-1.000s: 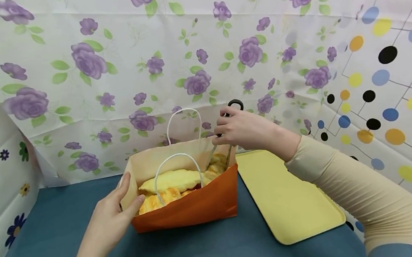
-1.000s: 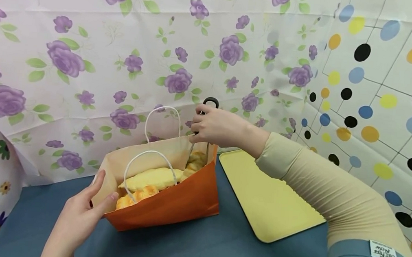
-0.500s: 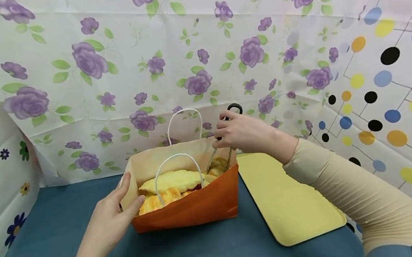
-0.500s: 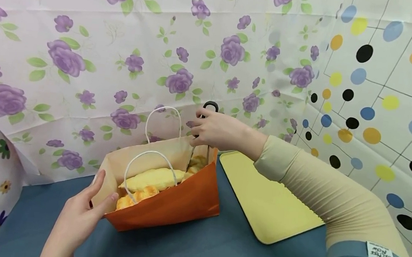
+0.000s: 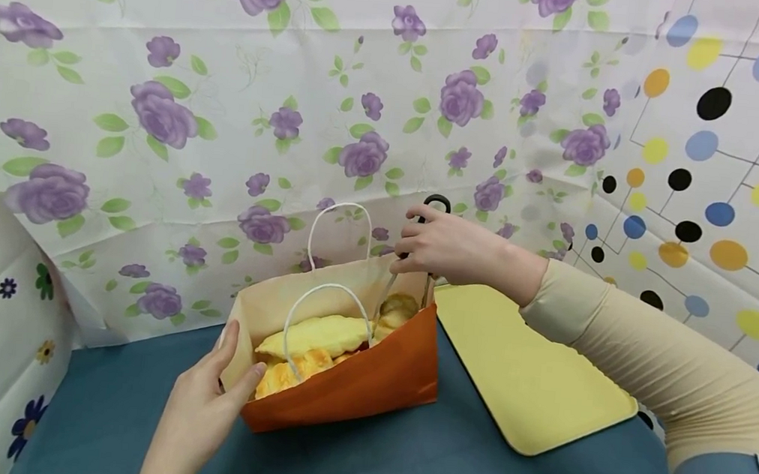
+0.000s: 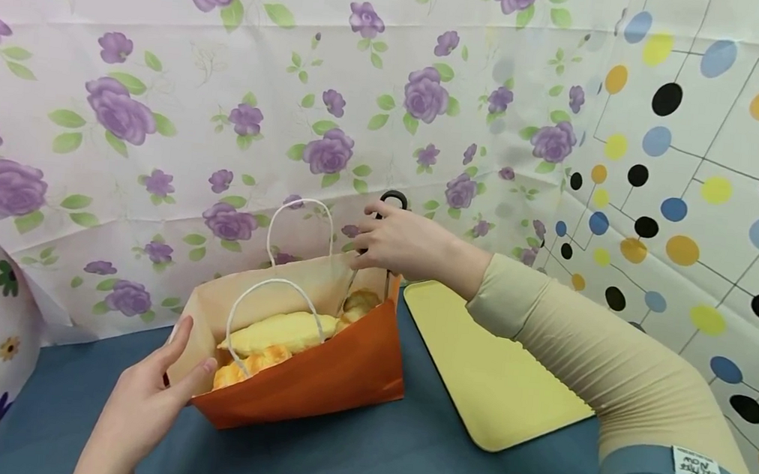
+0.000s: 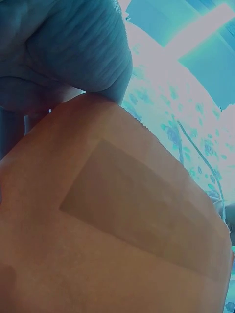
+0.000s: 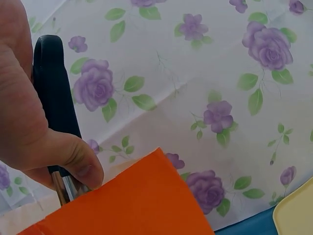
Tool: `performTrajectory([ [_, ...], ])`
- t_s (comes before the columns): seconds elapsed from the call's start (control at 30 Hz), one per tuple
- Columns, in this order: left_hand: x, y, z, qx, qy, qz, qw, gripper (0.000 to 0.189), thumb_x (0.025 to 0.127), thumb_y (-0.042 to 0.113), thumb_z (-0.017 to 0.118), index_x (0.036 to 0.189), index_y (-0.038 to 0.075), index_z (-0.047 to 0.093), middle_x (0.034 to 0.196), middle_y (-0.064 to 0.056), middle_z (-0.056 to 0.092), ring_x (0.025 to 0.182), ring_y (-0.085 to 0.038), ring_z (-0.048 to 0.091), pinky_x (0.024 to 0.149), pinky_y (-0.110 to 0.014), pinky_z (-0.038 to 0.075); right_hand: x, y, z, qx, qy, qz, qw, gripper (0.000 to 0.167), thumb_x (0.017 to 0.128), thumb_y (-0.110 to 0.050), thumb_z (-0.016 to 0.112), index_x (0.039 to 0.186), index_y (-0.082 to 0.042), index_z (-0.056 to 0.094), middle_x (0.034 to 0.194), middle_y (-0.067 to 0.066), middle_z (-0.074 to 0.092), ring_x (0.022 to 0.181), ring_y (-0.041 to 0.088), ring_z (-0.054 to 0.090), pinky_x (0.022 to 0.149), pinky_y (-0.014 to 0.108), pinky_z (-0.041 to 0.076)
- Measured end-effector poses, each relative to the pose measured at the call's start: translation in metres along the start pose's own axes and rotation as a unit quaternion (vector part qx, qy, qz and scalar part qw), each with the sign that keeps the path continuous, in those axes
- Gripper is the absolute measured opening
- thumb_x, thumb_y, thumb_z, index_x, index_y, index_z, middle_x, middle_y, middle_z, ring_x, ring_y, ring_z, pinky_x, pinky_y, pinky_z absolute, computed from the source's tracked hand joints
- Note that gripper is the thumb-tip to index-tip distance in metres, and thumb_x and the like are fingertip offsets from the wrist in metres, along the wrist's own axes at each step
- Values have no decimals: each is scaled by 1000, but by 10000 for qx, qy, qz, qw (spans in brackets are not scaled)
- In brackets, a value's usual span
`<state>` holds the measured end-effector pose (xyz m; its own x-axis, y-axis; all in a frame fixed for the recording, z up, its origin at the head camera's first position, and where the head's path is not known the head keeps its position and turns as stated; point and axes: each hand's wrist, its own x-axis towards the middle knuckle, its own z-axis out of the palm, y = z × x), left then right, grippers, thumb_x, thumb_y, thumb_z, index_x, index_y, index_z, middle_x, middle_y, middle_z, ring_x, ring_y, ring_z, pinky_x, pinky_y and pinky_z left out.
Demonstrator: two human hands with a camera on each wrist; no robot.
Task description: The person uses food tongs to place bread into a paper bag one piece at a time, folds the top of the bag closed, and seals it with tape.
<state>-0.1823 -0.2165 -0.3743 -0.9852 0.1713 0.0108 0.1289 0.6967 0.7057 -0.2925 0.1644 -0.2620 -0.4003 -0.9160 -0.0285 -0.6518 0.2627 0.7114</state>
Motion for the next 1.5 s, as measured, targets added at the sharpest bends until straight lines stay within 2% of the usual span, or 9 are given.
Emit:
performTrajectory([
  [0.47, -5, 0, 5, 45, -39, -116, 9999, 87, 108, 56, 58, 170, 10, 19, 176, -5, 15, 160, -38, 23, 123, -63, 27, -31, -3, 3, 649, 315, 765, 9945, 60, 87, 1, 86, 139, -28, 73, 128, 2, 71, 121, 27, 64, 119, 57, 35],
  [0.67, -6, 0, 4, 57, -42, -114, 9999, 88, 108, 56, 58, 171, 11, 16, 176, -4, 14, 160, -39, 21, 123, -64, 26, -63, -4, 8, 1326, 939, 1572, 9741, 68, 78, -11, 97, 141, -24, 72, 132, 6, 71, 121, 30, 64, 116, 60, 35],
  [0.83, -5, 0, 3, -85, -32, -148, 9998, 89, 108, 56, 58, 171, 12, 14, 176, -2, 11, 161, -39, 17, 123, -65, 25, -105, -11, 21, 2164, 1275, 2767, 9276, 71, 85, -16, 93, 150, -21, 65, 138, 10, 68, 126, 35, 61, 112, 63, 34],
  [1.03, -5, 0, 1, -66, 227, 43, 9997, 86, 109, 55, 57, 170, 8, 20, 175, -9, 18, 159, -44, 22, 120, -68, 28, -154, -37, 45, 3370, 795, 4031, 8471, 79, 90, -27, 90, 160, -21, 55, 148, 13, 62, 124, 37, 63, 107, 63, 43],
  [1.1, -3, 0, 1, -5, 408, 147, 9991, 83, 109, 55, 55, 169, 7, 24, 174, -10, 23, 144, -44, 49, 111, -59, 45, -166, -46, 52, 3751, 560, 4339, 8173, 80, 92, -29, 88, 162, -21, 51, 149, 15, 61, 123, 37, 64, 101, 62, 49],
  [1.17, -1, 1, 0, 21, 536, 247, 9983, 80, 110, 54, 54, 169, 7, 27, 173, -12, 26, 102, -38, 70, 87, -46, 57, -177, -56, 60, 4083, 374, 4538, 7912, 81, 93, -32, 87, 163, -18, 50, 149, 17, 60, 122, 37, 65, 94, 60, 54],
  [1.27, 4, 2, -1, 84, 636, 329, 9974, 77, 110, 53, 53, 168, 8, 30, 171, -15, 30, 51, -26, 48, 52, -36, 43, -192, -70, 71, 4408, 94, 4602, 7706, 80, 93, -36, 87, 161, -12, 51, 145, 19, 64, 118, 37, 67, 91, 58, 56],
  [1.37, 9, 5, -3, 180, 619, 319, 9974, 77, 111, 54, 51, 169, 8, 30, 171, -19, 30, 47, -23, 46, 51, -34, 43, -202, -85, 82, 4623, -265, 4621, 7563, 79, 90, -43, 88, 155, -8, 59, 137, 17, 70, 109, 32, 71, 85, 52, 58],
  [1.5, 14, 7, -5, 438, 604, 274, 9968, 78, 111, 57, 47, 169, 7, 30, 170, -21, 30, 59, -22, 54, 71, -42, 52, -210, -108, 95, 5002, -648, 4592, 7313, 73, 87, -50, 88, 142, -6, 68, 117, 5, 74, 99, 22, 71, 80, 46, 59],
])
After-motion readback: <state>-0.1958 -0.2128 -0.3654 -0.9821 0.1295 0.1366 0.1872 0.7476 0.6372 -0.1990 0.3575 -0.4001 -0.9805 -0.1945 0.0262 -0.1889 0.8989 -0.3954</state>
